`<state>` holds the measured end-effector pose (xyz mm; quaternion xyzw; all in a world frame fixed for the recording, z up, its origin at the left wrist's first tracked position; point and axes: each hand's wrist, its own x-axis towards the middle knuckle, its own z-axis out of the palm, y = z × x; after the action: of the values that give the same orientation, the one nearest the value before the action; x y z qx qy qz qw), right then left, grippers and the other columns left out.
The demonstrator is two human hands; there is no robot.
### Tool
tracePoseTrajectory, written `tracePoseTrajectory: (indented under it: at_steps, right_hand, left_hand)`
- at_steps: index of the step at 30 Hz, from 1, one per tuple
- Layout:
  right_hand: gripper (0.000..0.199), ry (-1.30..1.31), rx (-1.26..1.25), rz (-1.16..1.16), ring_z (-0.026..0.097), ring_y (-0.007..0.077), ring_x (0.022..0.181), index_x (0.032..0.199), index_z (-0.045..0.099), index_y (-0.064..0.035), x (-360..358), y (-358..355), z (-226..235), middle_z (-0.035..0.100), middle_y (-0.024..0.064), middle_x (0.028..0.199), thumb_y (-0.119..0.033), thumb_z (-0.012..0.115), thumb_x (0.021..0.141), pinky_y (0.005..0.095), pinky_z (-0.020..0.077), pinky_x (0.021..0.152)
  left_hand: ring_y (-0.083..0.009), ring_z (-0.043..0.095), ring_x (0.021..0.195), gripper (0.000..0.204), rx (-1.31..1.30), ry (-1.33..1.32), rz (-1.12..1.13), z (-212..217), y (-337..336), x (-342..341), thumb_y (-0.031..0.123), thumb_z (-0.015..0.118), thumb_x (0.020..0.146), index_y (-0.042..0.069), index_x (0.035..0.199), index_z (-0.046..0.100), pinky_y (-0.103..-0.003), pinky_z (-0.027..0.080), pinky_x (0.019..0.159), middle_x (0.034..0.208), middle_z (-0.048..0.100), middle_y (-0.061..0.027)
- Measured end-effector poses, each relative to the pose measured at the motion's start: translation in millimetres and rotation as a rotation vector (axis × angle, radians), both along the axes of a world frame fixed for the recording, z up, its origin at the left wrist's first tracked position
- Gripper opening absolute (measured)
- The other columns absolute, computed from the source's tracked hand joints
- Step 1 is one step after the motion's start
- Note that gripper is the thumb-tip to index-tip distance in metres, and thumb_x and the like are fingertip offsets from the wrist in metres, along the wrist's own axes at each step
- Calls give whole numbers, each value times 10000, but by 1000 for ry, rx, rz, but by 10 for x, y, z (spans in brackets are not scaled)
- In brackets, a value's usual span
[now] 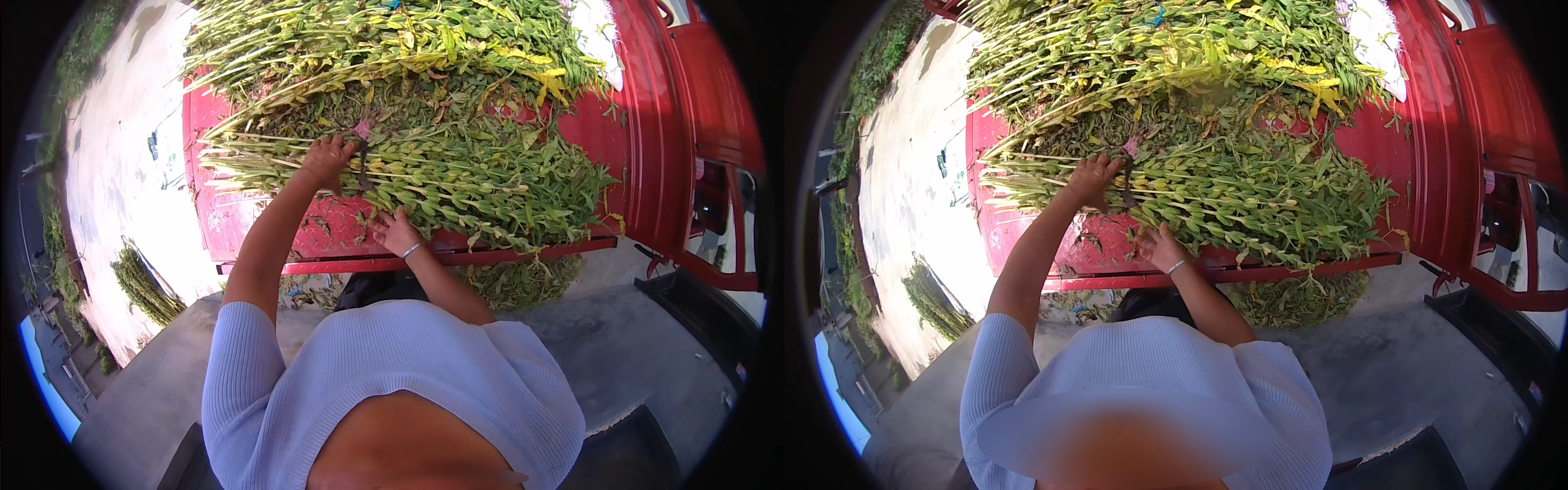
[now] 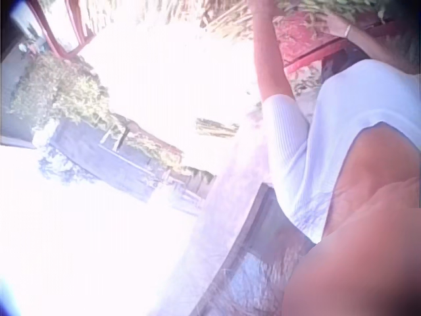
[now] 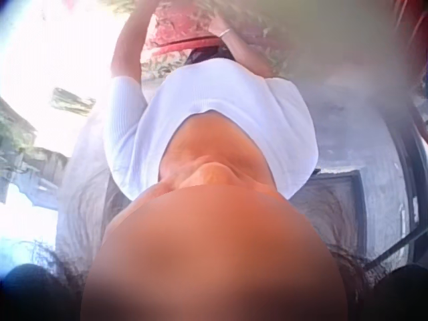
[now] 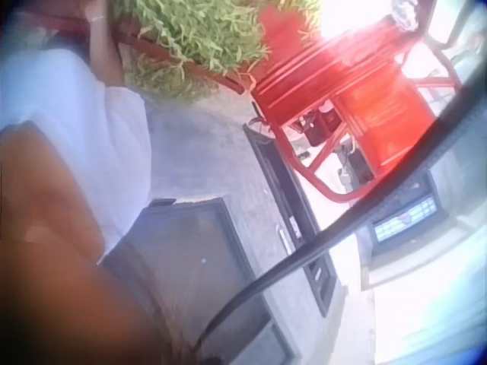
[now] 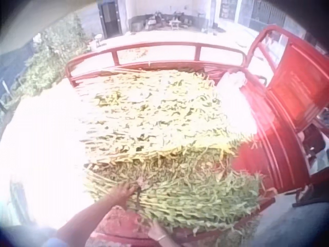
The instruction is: The person stands at the back of a red utility vehicle and sorts through a large pile of green leafy plants. They pick up individual stems, inspect them, and place them back onto the pile or into a different section. The person occasionally uses a pair of shears to cut stems.
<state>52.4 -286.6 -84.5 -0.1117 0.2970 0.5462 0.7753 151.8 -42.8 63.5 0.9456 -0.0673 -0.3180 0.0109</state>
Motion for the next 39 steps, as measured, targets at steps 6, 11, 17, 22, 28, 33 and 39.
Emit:
tracePoseTrajectory:
  at_steps: [6,11,17,22,28,33,39]
  right_hand:
    - [895,-54,112,-254,413,278,1187,1284,391,-99,54,6,288,451,65,1264,-551,743,596,393,430,869]
    - [1033,-163,256,-221,435,250,1158,1328,340,-116,159,-357,929,416,88,1319,-598,760,517,395,449,869]
    - [1158,-401,430,-211,347,293,1249,1392,236,-143,303,-654,1796,294,80,1417,-716,672,484,470,371,972]
    - [1120,-638,646,-260,281,296,1299,1394,243,-155,506,-599,2438,253,60,1442,-712,657,515,504,266,1049]
    - [931,-655,570,-271,388,294,1232,1338,377,-147,1055,-396,2473,407,63,1356,-608,693,593,511,294,1036]
    - [854,-749,776,-521,399,297,1224,1351,353,-139,1022,-331,2369,397,72,1363,-565,650,672,529,317,1017]
    - [567,-689,1055,-430,411,326,1213,1320,405,-100,1006,-164,2802,402,108,1363,-464,444,887,533,315,1011]
  left_hand:
    - [-347,528,956,870,-94,-173,17,275,-120,-279,319,838,437,145,1187,432,-431,453,814,1028,499,-149]
    - [-344,542,899,745,-271,-220,111,1208,-464,-372,347,831,448,100,1080,524,-426,453,783,917,538,-153]
    - [-309,523,839,652,-152,-415,-35,2858,-1215,-665,278,798,474,71,1046,563,-415,450,719,895,525,-111]
    - [-289,526,854,651,-50,-590,-71,3825,-1630,-996,297,777,532,96,1108,550,-405,459,725,909,522,-101]
    - [-348,393,1186,1068,216,-1108,16,4145,-1709,-1393,401,816,362,175,1314,388,-465,379,948,1234,456,-135]
    - [-336,429,1147,1129,108,-825,335,3517,-1368,-1750,354,853,369,80,1330,330,-453,338,953,1236,448,-147]
    - [-324,463,1094,986,160,-1136,315,3284,-1416,-2136,253,833,393,165,1290,433,-444,373,888,1181,465,-139]
